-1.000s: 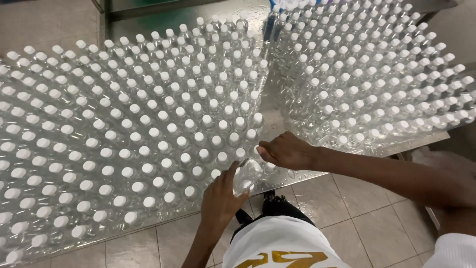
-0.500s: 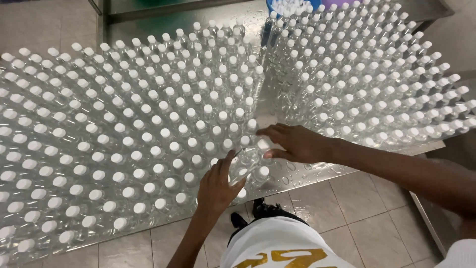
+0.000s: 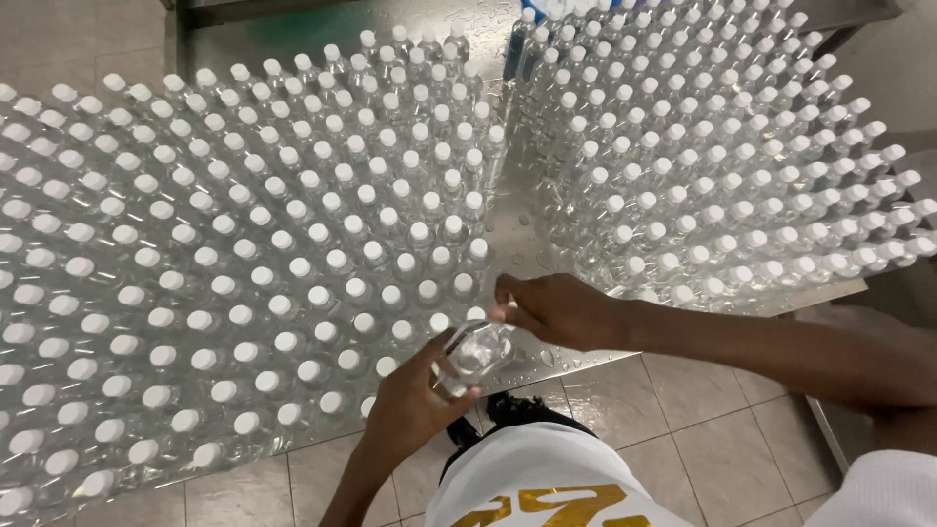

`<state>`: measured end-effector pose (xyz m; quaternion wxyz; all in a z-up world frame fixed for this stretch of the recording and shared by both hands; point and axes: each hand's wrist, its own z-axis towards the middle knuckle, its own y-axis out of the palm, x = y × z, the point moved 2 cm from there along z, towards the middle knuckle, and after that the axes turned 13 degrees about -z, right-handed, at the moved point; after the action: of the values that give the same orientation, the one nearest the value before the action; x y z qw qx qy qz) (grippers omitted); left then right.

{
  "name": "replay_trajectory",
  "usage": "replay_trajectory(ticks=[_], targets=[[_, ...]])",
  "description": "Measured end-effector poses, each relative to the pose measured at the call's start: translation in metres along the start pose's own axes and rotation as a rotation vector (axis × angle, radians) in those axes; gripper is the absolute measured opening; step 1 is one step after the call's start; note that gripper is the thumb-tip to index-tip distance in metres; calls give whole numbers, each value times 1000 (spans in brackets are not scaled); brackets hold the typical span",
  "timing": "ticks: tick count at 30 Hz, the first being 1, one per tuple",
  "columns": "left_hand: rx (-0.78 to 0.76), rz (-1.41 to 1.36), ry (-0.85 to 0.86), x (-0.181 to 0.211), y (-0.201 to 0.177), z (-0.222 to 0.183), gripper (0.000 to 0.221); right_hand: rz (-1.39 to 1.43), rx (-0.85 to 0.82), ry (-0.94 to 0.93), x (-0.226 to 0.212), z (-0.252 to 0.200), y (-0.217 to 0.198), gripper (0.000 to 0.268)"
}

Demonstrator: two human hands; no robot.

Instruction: The person repeatedly picks up clear plastic bottles from a large array on a metal table and screws white caps onto them by hand. The capped bottles are then placed back into the array. The process is continuous and repetitive throughout the video.

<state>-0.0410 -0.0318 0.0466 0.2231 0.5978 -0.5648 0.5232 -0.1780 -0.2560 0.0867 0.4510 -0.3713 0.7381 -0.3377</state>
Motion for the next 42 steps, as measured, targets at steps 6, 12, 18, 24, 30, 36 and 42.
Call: replay_trajectory(ticks=[6, 12, 18, 24, 30, 36, 42], targets=[[-604, -509, -34, 11, -15, 4, 78, -648, 740, -815, 0, -16, -4, 56], [-768, -461, -123, 22, -5, 33, 62, -27, 749, -673, 23, -5, 30, 47], [-269, 892, 126, 54, 32, 61, 97, 1141, -278, 748, 70, 26, 54, 41], [100, 1687, 779, 76, 69, 69, 55, 1323, -801, 671, 131, 7, 77, 58], [181, 1481, 963, 77, 50, 157, 63, 1042, -236, 641, 137, 2, -18, 72], [345, 939, 857, 130, 25, 249, 109, 857, 428, 246, 165, 15, -155, 25], [273, 342, 477, 139, -39, 228, 96, -264, 749, 45, 212, 124, -256, 25]])
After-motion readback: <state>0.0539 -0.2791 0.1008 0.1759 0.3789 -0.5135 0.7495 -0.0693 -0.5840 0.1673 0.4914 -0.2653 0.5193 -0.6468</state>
